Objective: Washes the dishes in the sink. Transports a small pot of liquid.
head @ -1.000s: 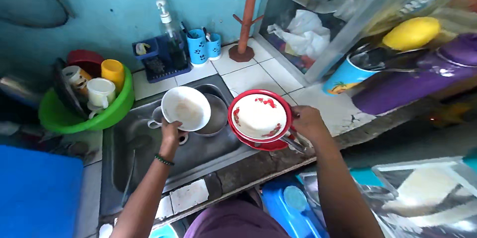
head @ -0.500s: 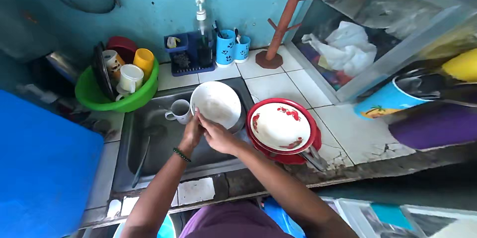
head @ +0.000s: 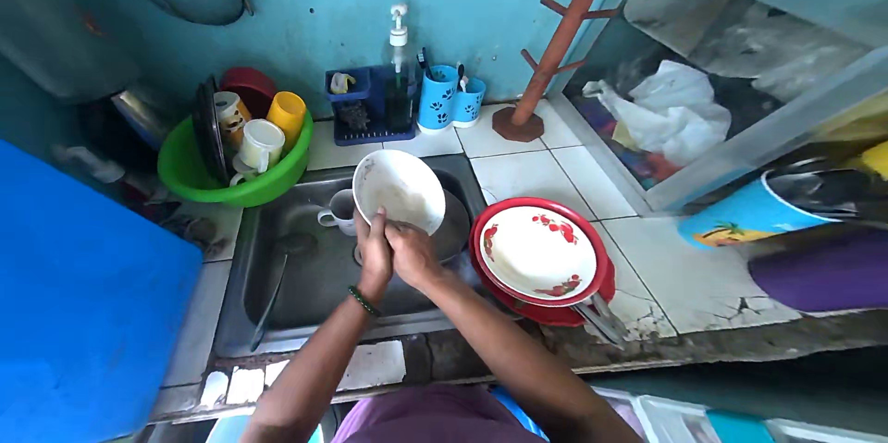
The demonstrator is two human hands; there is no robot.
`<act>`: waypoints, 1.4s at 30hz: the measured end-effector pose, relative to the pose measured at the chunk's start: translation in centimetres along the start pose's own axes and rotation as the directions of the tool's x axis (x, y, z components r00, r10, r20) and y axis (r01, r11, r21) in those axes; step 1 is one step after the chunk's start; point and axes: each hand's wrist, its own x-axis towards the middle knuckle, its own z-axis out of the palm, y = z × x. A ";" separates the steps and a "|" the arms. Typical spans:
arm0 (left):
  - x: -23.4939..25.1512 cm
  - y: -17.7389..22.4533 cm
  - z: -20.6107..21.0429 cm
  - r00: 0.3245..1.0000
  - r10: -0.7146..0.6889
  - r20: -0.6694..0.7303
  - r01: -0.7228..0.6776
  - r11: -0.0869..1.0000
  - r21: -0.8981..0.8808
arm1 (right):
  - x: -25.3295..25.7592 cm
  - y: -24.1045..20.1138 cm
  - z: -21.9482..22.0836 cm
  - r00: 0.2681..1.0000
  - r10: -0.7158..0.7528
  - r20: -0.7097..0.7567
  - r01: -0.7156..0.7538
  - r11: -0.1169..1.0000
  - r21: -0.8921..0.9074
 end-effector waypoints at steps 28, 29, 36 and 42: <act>0.0 1.8 -1.2 0.978 -0.173 -0.120 0.170 0.985 -0.035 | -2.0 0.9 1.5 0.988 -0.143 -0.061 0.149 0.982 0.117; 0.5 2.3 -1.6 0.978 -0.168 -0.123 0.165 0.986 -0.032 | -2.2 1.9 1.1 0.987 -0.159 -0.010 0.160 0.984 0.081; 2.4 3.7 -2.0 0.992 -0.124 0.032 0.104 0.926 0.362 | 0.0 4.5 -1.0 0.915 0.220 0.339 -0.158 0.967 -0.199; 1.7 4.8 0.4 0.939 -0.036 0.341 -0.282 0.485 0.828 | 1.9 5.5 0.2 0.730 0.678 0.081 -0.662 0.673 0.330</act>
